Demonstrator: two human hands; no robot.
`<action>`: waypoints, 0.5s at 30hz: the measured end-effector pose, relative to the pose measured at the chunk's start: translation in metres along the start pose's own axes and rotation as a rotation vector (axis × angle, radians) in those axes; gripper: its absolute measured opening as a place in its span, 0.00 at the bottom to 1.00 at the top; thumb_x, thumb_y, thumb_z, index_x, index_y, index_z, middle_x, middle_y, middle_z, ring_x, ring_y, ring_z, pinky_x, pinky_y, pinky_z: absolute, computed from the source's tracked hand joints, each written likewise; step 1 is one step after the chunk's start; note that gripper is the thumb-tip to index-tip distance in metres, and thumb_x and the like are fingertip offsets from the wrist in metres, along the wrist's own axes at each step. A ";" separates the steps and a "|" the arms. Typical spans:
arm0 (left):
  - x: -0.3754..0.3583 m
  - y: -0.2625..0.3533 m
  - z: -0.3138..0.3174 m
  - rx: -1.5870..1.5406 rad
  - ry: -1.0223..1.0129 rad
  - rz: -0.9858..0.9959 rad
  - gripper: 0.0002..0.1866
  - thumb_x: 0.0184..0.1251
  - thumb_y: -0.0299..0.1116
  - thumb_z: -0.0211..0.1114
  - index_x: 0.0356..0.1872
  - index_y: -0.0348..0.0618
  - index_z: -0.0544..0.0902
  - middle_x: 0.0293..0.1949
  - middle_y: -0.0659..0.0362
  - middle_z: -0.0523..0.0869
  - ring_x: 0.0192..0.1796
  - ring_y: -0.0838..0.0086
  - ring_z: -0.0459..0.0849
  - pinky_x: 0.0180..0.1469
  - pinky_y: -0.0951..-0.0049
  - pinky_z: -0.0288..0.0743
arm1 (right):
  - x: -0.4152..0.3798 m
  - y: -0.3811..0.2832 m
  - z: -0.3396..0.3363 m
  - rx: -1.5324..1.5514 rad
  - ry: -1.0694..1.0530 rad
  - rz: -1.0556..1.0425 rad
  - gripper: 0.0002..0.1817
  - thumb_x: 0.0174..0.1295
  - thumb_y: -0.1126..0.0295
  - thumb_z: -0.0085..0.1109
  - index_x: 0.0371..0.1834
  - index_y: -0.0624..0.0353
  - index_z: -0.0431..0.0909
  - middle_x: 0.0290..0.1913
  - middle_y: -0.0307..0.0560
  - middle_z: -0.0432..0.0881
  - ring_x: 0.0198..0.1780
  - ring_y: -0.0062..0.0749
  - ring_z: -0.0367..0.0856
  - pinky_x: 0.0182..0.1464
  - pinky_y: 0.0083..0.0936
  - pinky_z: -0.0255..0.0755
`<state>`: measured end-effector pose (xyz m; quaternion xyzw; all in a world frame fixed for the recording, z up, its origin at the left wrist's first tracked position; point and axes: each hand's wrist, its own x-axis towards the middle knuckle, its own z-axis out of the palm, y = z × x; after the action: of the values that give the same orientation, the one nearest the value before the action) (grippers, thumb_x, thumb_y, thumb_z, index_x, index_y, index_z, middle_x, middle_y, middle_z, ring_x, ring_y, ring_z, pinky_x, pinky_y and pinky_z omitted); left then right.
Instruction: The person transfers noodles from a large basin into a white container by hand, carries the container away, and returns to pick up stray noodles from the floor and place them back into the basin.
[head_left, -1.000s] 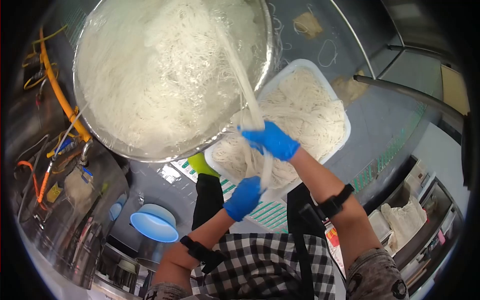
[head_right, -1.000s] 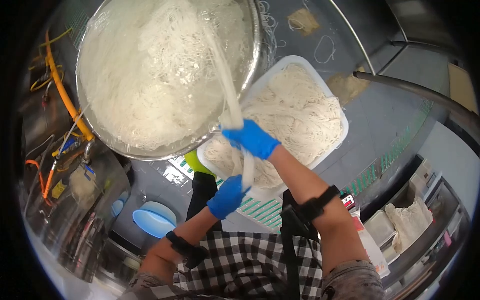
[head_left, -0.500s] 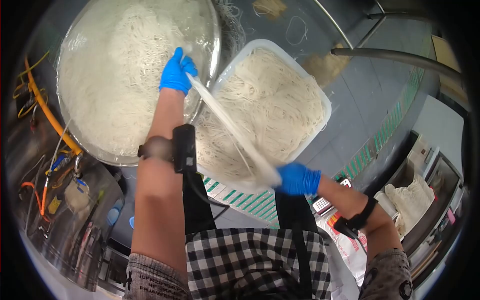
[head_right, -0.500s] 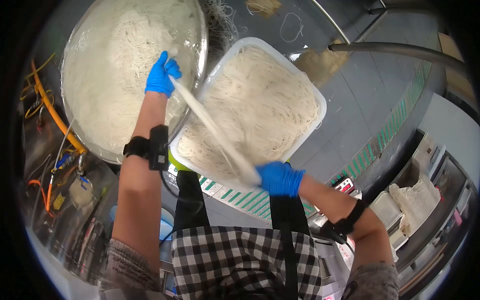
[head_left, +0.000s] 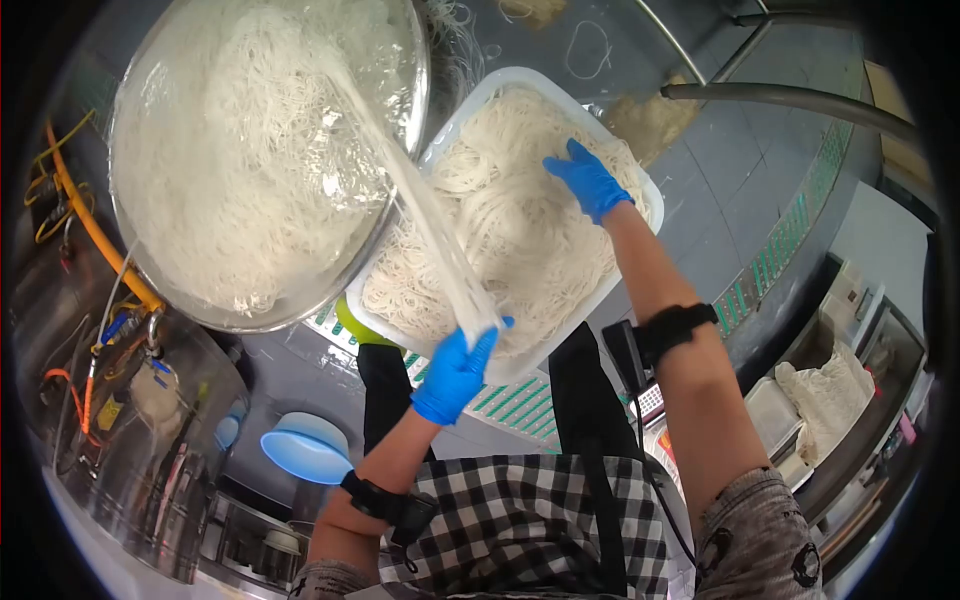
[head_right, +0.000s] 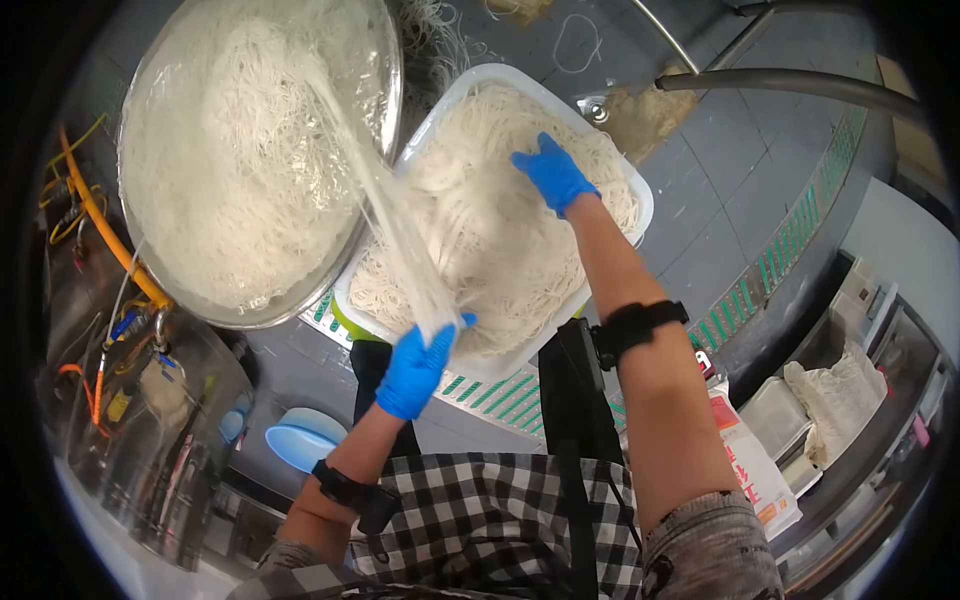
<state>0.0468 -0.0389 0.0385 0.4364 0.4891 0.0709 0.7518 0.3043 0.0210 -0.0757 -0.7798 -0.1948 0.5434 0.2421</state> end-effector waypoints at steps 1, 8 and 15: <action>-0.005 -0.004 0.004 -0.006 0.003 -0.001 0.15 0.60 0.33 0.51 0.44 0.34 0.72 0.35 0.55 0.80 0.38 0.73 0.76 0.42 0.76 0.67 | -0.002 -0.005 -0.001 -0.206 -0.034 -0.088 0.36 0.51 0.61 0.55 0.61 0.62 0.49 0.55 0.51 0.64 0.55 0.35 0.65 0.52 0.25 0.60; -0.042 -0.010 0.038 0.642 -0.380 0.069 0.12 0.59 0.35 0.50 0.36 0.39 0.76 0.29 0.49 0.79 0.29 0.64 0.78 0.30 0.71 0.70 | -0.094 -0.026 0.080 0.659 -0.686 0.368 0.28 0.53 0.53 0.50 0.49 0.65 0.64 0.34 0.44 0.73 0.32 0.22 0.70 0.36 0.20 0.66; -0.034 -0.133 0.014 0.574 -0.223 0.138 0.13 0.53 0.27 0.48 0.41 0.36 0.71 0.37 0.47 0.75 0.42 0.62 0.74 0.42 0.68 0.68 | -0.127 0.006 0.096 -0.133 -0.429 -0.578 0.11 0.57 0.62 0.46 0.37 0.55 0.73 0.21 0.36 0.70 0.23 0.16 0.64 0.24 0.16 0.63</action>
<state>-0.0017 -0.1461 -0.0329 0.6680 0.3729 -0.0674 0.6405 0.1714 -0.0398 -0.0121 -0.5750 -0.4882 0.5900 0.2879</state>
